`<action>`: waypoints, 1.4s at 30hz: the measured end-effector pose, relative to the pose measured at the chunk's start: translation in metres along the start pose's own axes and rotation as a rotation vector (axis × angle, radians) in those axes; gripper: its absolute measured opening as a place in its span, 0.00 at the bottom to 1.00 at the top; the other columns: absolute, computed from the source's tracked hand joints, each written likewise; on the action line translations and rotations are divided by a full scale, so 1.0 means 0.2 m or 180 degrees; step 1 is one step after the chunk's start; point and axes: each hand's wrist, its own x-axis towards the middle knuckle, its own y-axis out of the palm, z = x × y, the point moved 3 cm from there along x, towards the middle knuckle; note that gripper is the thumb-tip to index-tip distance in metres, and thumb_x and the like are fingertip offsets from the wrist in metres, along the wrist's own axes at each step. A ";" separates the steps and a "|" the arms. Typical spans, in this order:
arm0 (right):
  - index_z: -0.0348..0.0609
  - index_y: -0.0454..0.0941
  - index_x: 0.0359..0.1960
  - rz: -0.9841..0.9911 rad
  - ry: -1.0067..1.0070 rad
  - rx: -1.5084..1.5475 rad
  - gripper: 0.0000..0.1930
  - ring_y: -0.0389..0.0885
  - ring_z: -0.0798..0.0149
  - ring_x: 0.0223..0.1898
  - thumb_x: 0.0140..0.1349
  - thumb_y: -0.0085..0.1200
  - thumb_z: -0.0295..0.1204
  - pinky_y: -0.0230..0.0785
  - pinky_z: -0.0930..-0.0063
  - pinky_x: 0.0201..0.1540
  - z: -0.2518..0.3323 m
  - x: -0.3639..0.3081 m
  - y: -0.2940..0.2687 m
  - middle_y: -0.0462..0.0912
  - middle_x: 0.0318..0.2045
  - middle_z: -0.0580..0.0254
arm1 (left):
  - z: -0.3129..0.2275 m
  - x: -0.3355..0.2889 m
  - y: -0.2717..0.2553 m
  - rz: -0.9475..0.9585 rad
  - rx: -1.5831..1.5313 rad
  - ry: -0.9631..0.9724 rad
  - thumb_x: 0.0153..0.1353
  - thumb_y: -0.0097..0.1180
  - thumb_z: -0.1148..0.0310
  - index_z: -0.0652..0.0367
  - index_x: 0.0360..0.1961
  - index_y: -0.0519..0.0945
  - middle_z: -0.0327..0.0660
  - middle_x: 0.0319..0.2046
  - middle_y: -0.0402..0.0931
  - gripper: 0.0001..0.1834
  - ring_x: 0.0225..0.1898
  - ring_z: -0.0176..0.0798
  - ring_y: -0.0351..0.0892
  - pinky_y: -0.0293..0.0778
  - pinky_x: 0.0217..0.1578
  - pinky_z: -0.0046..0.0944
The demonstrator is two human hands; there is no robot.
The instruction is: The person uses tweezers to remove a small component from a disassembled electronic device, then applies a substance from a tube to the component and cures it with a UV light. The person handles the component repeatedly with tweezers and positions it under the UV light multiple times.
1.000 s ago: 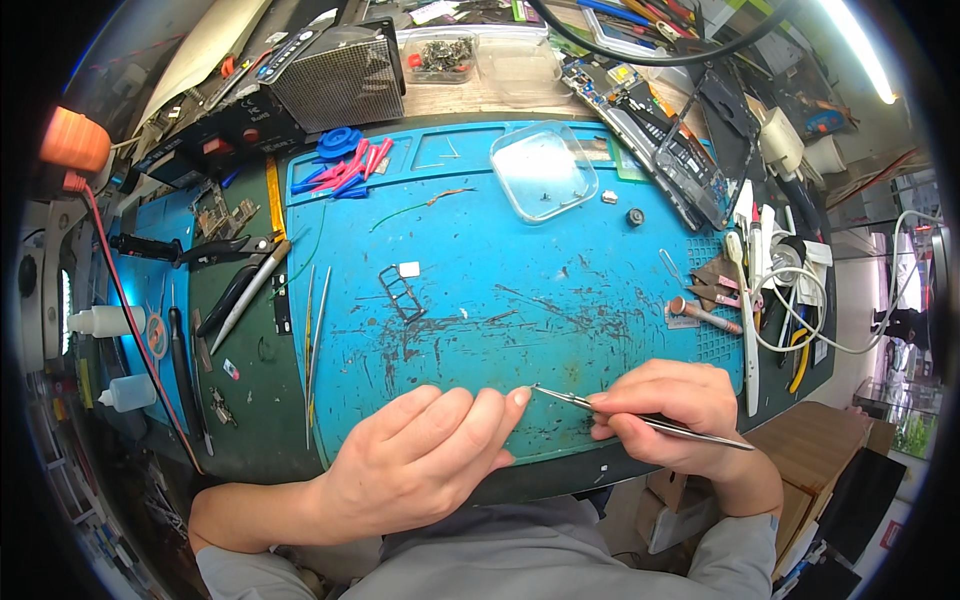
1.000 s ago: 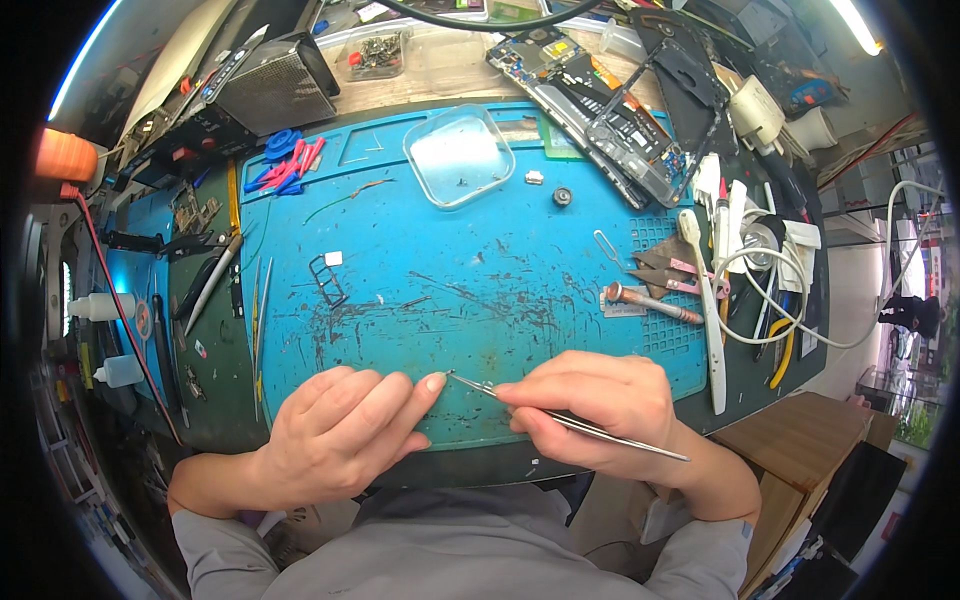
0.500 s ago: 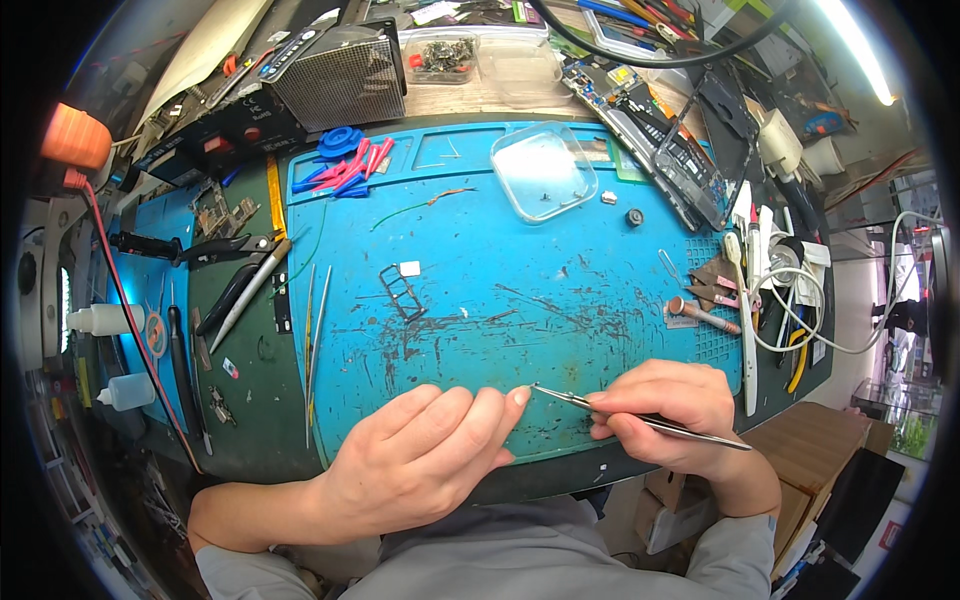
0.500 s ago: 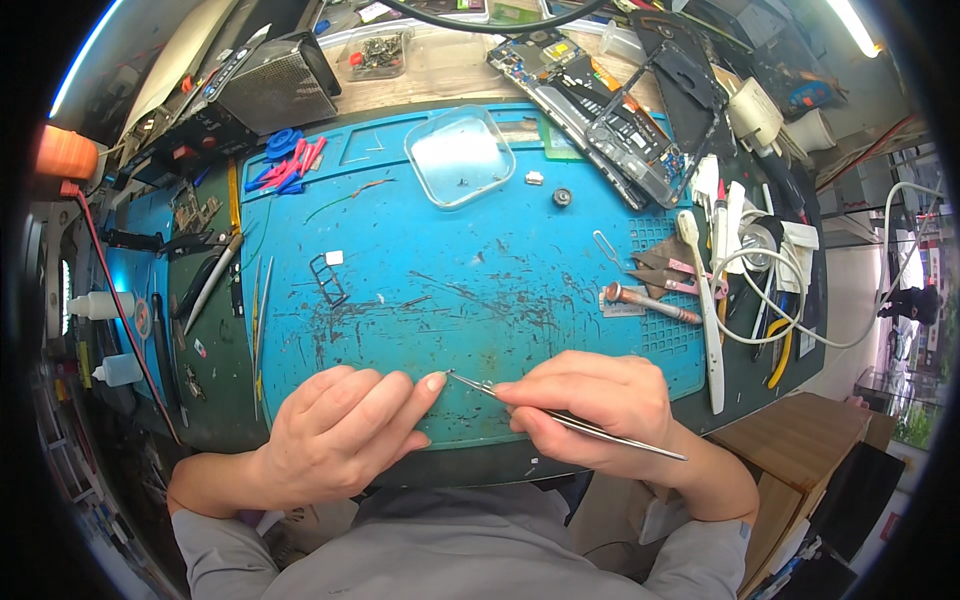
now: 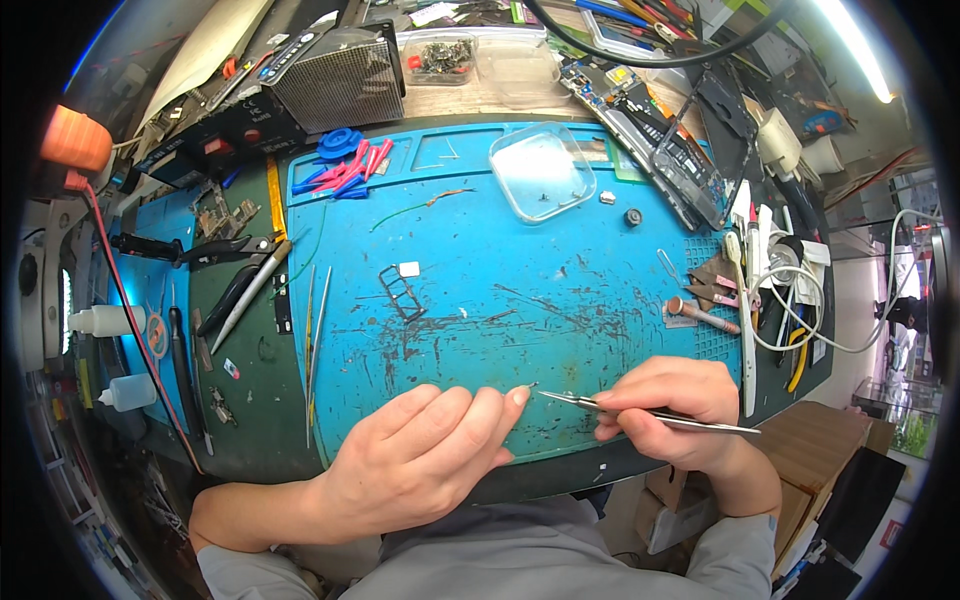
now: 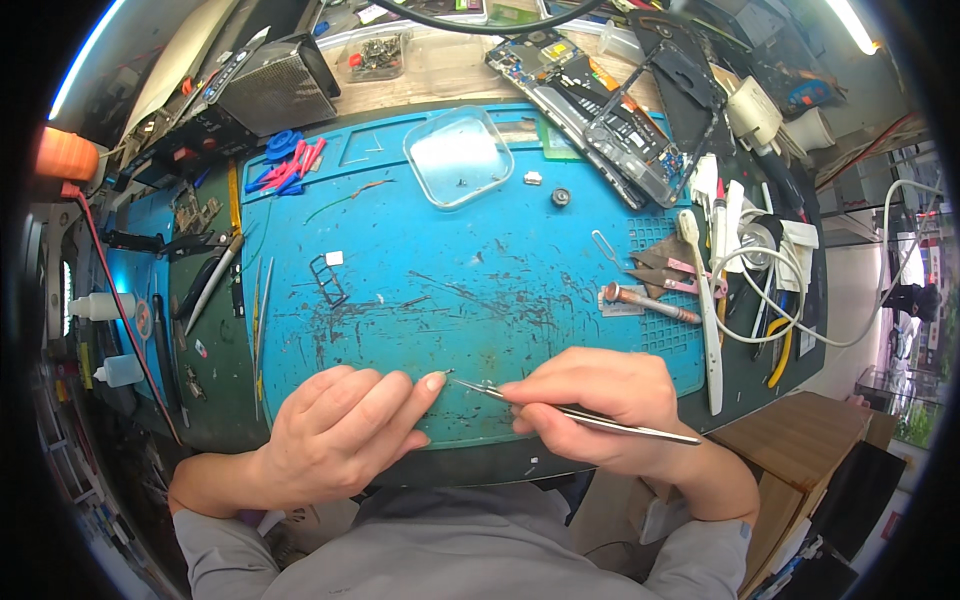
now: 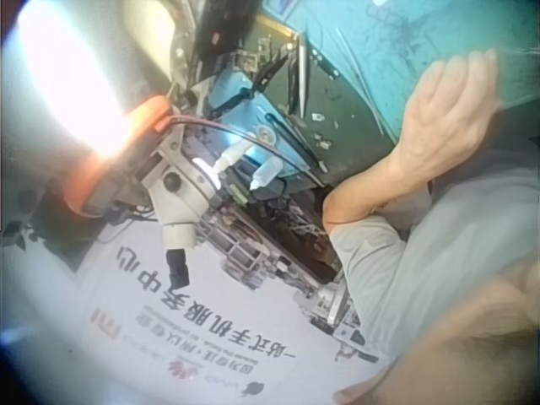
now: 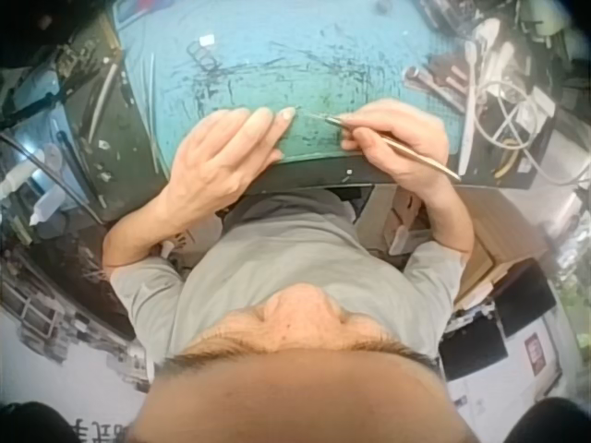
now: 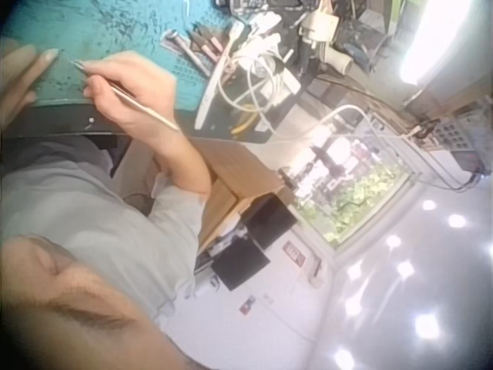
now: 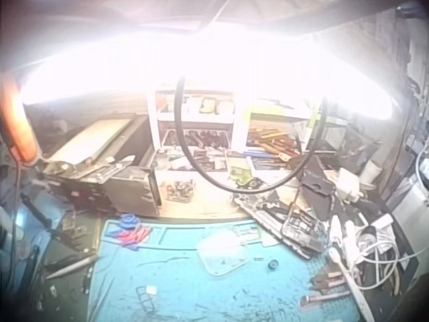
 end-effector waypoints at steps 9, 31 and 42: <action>0.33 0.87 0.54 -0.0779 -0.1063 -0.1945 0.20 0.90 0.57 0.38 0.59 0.75 0.23 0.83 0.68 0.38 0.06 -0.06 0.01 0.90 0.43 0.50 | 0.00 -0.02 0.00 0.0009 -0.0102 -0.0056 0.60 0.68 0.61 0.65 0.62 0.85 0.42 0.53 0.76 0.30 0.47 0.43 0.78 0.76 0.49 0.44; 0.43 0.86 0.56 -0.2594 0.0456 -0.3903 0.14 0.87 0.52 0.42 0.69 0.64 0.24 0.78 0.59 0.44 0.10 -0.60 -0.47 0.86 0.44 0.56 | -0.12 -0.08 -0.07 -0.1196 0.0347 0.1214 0.69 0.68 0.63 0.47 0.54 0.89 0.34 0.47 0.89 0.13 0.37 0.32 0.85 0.77 0.38 0.33; 0.41 0.88 0.52 -0.1693 -0.0681 -0.3093 0.14 0.81 0.56 0.29 0.66 0.66 0.18 0.73 0.64 0.34 0.37 -0.29 0.05 0.84 0.32 0.56 | -0.08 -0.44 -0.22 -0.1842 0.1073 -0.0239 0.65 0.71 0.73 0.54 0.54 0.87 0.38 0.39 0.83 0.16 0.36 0.42 0.82 0.79 0.37 0.39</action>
